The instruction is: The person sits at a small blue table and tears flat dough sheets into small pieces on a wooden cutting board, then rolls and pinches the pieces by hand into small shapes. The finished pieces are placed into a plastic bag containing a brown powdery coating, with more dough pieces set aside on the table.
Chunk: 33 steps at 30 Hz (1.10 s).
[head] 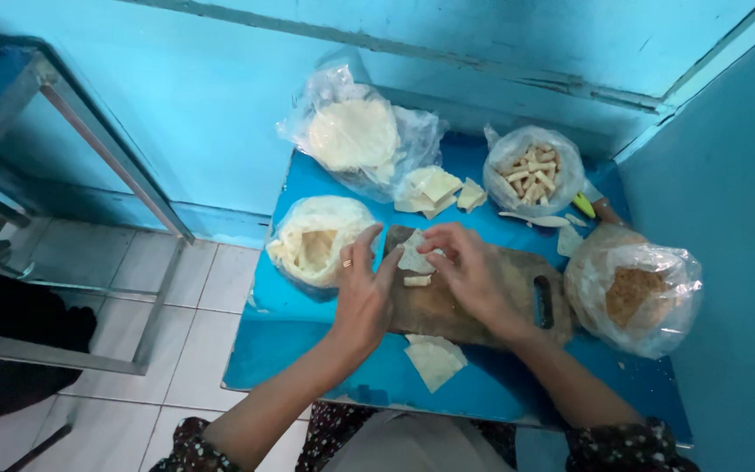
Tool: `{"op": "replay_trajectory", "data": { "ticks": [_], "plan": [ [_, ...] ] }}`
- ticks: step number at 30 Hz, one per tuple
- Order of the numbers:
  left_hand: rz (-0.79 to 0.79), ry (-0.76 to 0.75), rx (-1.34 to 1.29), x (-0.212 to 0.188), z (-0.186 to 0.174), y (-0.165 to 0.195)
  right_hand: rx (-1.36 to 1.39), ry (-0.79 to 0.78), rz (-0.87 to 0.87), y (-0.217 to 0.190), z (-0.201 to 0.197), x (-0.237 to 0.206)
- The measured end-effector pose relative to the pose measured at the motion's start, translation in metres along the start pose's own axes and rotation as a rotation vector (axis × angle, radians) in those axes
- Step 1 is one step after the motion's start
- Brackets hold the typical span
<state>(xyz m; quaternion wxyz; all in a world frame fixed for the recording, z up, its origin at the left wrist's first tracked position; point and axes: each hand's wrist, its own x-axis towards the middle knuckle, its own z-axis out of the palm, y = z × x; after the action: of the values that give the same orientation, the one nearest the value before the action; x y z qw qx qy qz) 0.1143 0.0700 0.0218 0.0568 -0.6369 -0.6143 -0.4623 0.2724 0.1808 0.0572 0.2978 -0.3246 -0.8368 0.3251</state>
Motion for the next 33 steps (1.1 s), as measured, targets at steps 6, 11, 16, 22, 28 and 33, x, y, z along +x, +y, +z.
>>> {"op": "replay_trajectory", "data": {
  "ticks": [6, 11, 16, 22, 28, 33],
  "plan": [
    [0.05, 0.015, 0.099, 0.0, 0.014, -0.008, -0.57, 0.039, -0.534, -0.004, -0.005, -0.027],
    [0.058, -0.07, 0.196, 0.0, 0.024, -0.015, -0.655, 0.074, -0.632, 0.012, 0.005, -0.022],
    [0.131, -0.109, 0.321, 0.003, 0.03, -0.011, 0.173, 0.026, -0.022, 0.019, -0.025, -0.017],
    [0.239, -0.181, 0.361, 0.003, 0.021, 0.002, -0.084, 0.52, -0.033, 0.037, -0.109, 0.047],
    [0.187, -0.29, 0.478, 0.005, 0.023, 0.007, 0.071, 0.529, -0.096, 0.041, -0.156, 0.064],
    [0.46, -0.162, 0.65, 0.014, 0.035, -0.011, 0.356, 0.35, -0.033, 0.036, -0.147, 0.024]
  ]
}}
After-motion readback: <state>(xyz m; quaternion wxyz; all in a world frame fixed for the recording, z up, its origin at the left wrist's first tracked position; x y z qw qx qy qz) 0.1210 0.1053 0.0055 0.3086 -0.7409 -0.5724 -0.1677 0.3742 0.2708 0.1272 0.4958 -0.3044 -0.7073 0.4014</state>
